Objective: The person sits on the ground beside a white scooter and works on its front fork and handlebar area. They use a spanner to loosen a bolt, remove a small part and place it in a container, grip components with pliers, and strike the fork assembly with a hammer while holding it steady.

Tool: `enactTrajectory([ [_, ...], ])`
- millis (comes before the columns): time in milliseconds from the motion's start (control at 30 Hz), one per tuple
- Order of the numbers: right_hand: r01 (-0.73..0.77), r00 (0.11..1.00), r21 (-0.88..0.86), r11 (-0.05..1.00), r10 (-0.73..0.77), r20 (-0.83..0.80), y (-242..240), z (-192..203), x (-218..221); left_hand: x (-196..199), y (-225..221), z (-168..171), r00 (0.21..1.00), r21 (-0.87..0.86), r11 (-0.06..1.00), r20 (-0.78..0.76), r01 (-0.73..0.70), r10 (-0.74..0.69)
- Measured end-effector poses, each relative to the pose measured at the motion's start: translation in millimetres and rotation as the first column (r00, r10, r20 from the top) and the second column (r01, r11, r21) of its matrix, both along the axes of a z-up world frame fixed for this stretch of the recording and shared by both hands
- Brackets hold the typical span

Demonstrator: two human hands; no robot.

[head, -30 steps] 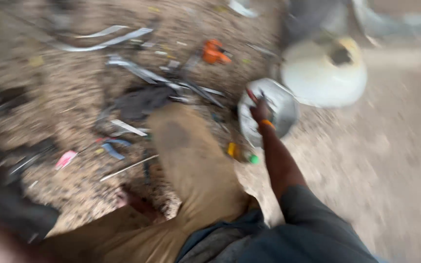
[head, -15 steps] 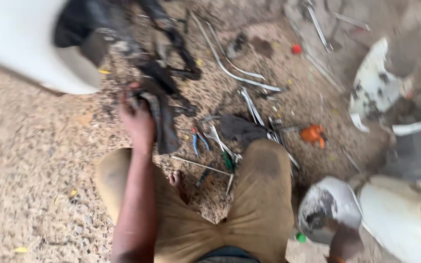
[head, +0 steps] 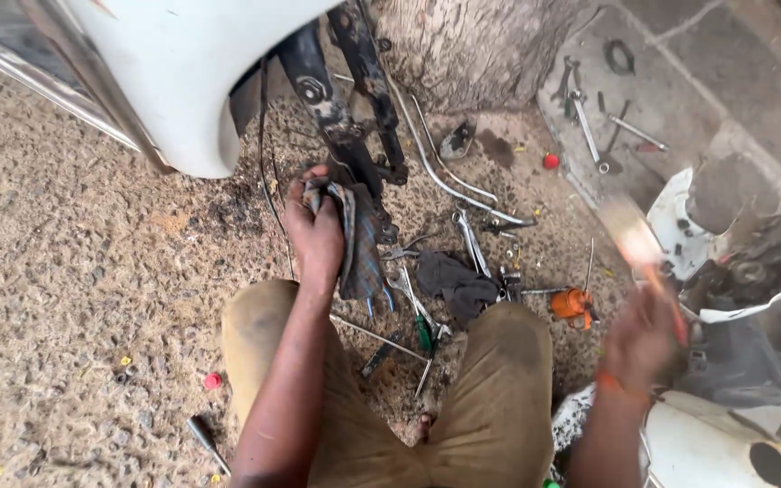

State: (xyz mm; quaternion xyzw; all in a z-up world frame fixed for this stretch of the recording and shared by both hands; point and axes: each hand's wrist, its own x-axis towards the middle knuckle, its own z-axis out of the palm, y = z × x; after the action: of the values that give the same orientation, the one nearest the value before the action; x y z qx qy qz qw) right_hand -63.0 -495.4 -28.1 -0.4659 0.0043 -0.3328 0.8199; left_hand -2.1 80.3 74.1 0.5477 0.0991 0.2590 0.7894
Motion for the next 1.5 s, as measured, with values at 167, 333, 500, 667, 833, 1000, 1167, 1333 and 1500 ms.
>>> enactTrajectory([
  [167, -0.175, 0.98, -0.185, 0.967, 0.188, 0.057, 275, 167, 108, 17, -4, -26, 0.998, -0.03, 0.999, 0.051, -0.022, 0.023],
  [333, -0.183, 0.977, -0.25, 0.951, 0.204, 0.059, 362, 170, 188, 20, 7, -23, 0.996, -0.033, 0.997, 0.042, -0.072, 0.074],
  [500, -0.001, 0.982, -0.625, 0.781, 0.119, 0.147, 390, 154, 231, 17, 16, -11, 0.998, -0.11, 0.992, 0.01, -0.057, 0.059],
  [667, 0.142, 0.98, -0.693, 0.707, -0.004, 0.197, 404, 151, 227, 11, 24, -2, 0.999, -0.121, 0.992, -0.037, -0.033, 0.029],
  [833, 0.215, 0.964, -0.746, 0.63, -0.014, 0.266, 401, 143, 222, 13, 24, -11, 1.0, -0.121, 0.992, -0.024, -0.018, 0.016],
  [1000, 0.332, 0.942, -0.648, 0.686, -0.279, 0.187, 354, 168, 173, 7, 32, 5, 0.998, -0.206, 0.978, -0.052, 0.009, -0.02],
  [1167, 0.506, 0.833, -0.717, 0.48, -0.487, 0.262, 172, 138, 73, -2, 40, 7, 0.995, -0.179, 0.984, -0.103, -0.017, -0.002],
  [1333, 0.481, 0.76, -0.735, 0.478, -0.645, 0.078, 46, 103, -96, -11, 51, 3, 0.999, -0.059, 0.998, -0.046, -0.024, 0.022],
  [1500, -0.136, 0.061, -0.988, 0.079, -0.994, -0.088, -114, -55, -268, -12, 47, 4, 0.998, -0.183, 0.982, -0.017, 0.051, -0.055],
])
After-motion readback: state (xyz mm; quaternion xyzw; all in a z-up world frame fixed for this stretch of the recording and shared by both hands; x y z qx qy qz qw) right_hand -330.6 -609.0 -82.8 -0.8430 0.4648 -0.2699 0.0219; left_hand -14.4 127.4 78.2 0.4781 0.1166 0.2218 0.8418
